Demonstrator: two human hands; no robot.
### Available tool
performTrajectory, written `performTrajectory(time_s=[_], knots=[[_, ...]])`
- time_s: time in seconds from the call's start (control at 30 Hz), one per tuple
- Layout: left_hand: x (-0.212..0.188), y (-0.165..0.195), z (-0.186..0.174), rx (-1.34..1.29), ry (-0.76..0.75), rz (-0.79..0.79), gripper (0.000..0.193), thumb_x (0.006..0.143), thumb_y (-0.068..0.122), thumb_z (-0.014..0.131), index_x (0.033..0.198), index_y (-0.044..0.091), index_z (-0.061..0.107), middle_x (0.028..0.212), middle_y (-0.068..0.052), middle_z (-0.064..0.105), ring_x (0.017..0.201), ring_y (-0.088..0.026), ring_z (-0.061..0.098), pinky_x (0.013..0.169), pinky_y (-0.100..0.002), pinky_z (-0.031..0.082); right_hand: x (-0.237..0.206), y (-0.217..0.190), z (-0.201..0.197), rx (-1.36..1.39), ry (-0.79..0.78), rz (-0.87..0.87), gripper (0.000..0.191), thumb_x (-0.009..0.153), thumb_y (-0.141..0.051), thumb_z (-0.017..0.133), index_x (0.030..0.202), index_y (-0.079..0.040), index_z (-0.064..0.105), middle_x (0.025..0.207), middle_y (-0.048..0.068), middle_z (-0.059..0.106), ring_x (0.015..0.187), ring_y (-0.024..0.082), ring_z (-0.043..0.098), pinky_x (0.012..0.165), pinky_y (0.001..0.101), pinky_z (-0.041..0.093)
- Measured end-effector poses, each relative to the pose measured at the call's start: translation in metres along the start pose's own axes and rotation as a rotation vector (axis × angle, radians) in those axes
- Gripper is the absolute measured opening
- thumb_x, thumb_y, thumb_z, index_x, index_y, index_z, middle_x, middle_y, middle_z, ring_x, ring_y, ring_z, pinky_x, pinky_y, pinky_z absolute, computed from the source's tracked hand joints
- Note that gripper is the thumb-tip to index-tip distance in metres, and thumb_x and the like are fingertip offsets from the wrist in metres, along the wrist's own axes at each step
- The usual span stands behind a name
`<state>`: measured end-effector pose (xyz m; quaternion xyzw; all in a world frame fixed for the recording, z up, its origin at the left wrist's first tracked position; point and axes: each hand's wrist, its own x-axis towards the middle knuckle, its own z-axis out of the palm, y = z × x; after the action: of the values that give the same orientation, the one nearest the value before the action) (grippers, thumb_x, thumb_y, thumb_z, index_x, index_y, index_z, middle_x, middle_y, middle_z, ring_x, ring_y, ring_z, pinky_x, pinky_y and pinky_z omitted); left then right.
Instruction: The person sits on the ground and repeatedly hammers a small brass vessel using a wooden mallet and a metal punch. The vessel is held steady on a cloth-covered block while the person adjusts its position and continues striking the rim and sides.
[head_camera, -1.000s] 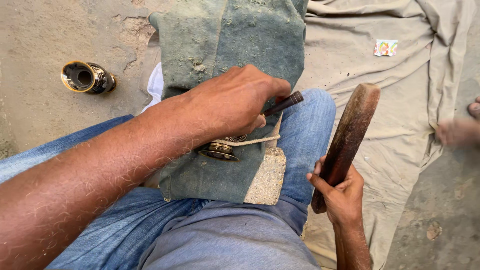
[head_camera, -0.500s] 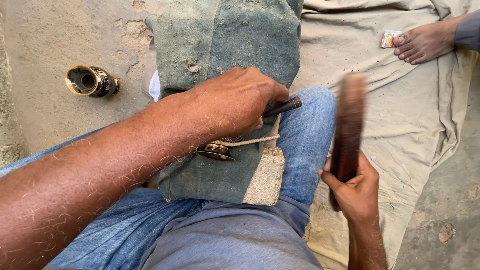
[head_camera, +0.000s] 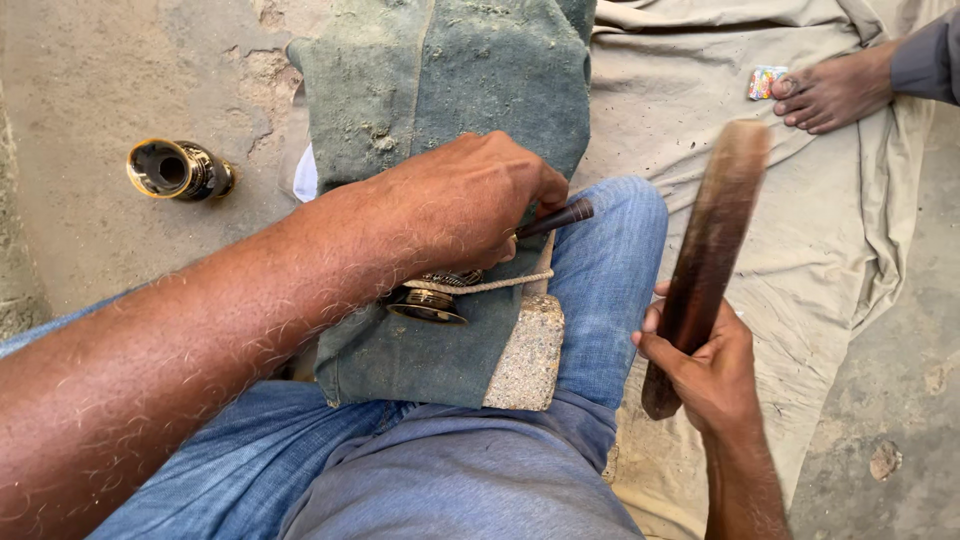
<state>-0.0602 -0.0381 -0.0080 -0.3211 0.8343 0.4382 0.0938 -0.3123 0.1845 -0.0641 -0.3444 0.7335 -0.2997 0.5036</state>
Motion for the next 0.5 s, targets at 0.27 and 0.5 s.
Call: performTrajectory(time_s=[0.27, 0.5], knots=[[-0.002, -0.002, -0.004, -0.016, 0.019, 0.053, 0.061, 0.073, -0.002, 0.077, 0.13, 0.015, 0.068, 0.117, -0.013, 0.073, 0.111, -0.031, 0.069, 0.093, -0.042, 0.055, -0.003, 0.0, 0.011, 0.437, 0.145, -0.086, 0.041, 0.079, 0.013, 0.068, 0.116, -0.001, 0.058, 0.093, 0.003, 0.068, 0.088, 0.013, 0.068, 0.079, 0.0328, 0.061], [-0.002, 0.002, -0.009, 0.019, -0.063, -0.057, 0.059, 0.074, 0.003, 0.08, 0.129, 0.019, 0.069, 0.113, -0.011, 0.074, 0.11, -0.03, 0.069, 0.09, -0.043, 0.056, 0.003, 0.004, 0.0, -0.13, 0.068, 0.076, 0.038, 0.076, 0.011, 0.074, 0.111, 0.0, 0.065, 0.084, 0.006, 0.069, 0.077, 0.017, 0.068, 0.074, 0.0361, 0.061]])
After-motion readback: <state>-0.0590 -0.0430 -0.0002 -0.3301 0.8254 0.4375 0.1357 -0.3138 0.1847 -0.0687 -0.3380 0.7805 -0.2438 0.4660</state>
